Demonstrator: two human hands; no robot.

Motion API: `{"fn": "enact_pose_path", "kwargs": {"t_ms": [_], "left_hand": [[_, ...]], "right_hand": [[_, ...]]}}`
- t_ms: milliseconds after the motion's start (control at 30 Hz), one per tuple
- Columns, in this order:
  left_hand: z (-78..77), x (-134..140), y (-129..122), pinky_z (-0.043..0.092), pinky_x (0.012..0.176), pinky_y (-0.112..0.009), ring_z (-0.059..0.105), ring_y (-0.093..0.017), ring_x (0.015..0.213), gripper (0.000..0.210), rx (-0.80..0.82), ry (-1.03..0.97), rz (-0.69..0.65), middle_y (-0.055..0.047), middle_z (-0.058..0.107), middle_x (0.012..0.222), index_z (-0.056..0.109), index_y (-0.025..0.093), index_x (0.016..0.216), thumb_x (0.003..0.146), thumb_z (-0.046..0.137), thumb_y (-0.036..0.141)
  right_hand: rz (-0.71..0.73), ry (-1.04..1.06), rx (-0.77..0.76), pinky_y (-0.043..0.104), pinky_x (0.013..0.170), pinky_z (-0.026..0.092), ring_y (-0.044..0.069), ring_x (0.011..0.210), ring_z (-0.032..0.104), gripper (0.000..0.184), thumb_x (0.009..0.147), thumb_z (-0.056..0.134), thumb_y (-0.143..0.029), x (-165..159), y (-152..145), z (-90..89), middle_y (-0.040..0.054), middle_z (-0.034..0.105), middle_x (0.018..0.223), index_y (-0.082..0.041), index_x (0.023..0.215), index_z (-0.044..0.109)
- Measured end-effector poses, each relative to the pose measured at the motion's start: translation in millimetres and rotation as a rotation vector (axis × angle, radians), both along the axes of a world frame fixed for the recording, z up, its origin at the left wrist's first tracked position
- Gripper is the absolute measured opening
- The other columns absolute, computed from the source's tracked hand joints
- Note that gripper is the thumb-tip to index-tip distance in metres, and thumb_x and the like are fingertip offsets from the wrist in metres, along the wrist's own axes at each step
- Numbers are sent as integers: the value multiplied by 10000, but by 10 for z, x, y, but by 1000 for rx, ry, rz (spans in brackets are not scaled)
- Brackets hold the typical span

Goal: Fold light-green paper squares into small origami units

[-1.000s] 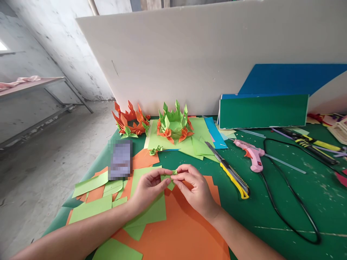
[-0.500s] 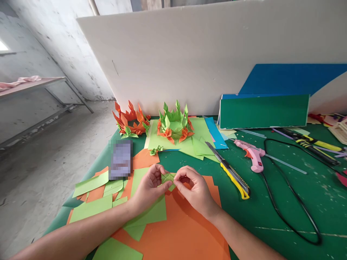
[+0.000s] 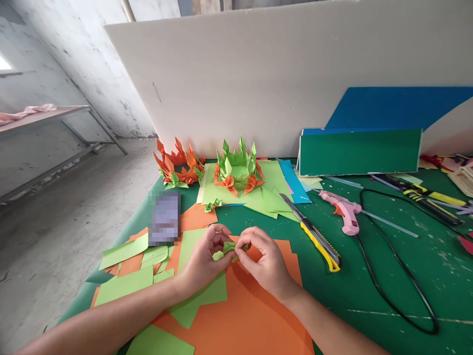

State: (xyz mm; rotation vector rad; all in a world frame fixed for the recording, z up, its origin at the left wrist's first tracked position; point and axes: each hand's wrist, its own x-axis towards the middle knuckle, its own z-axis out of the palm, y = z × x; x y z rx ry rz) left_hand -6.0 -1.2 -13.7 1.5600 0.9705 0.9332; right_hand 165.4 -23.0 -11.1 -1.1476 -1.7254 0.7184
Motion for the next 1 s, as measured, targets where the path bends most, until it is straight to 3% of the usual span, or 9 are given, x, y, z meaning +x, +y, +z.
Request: {"fn": "enact_pose_path", "kwargs": {"t_ms": [300,633,867,1000], "left_hand": [[49,24,33,450,566,-216,515,-64,584,394,-338,-271,-14,46,512,799,464,219,932,687,765,289],[89,0,35,334,544,-199,420,-58,563,414,-379,-325,-38,87,419,640,489,209,947,697,792,337],[146,-16,39,355,568,-196,452,-68,594,458,-445,-401,-51,79,465,645,501,210,961,661,825,326],[143,-20,40,352,551,-187,438,-62,579,432,-429,-397,7,83,445,641,521,205,949,662,826,313]], "right_hand": [[23,4,116,320,777,535,192,898,618,121,902,583,-186,28,6,-55,42,600,913,-274,924,663],[75,4,136,322,807,509,188,943,597,173,905,554,-134,49,-6,-42,41,577,946,-274,945,648],[72,-7,143,329,831,502,199,995,586,215,905,539,-130,76,-11,-15,55,572,1004,-276,999,665],[55,-29,143,349,862,501,209,1026,570,221,902,546,-145,81,-23,-25,58,563,1046,-290,1007,676]]}}
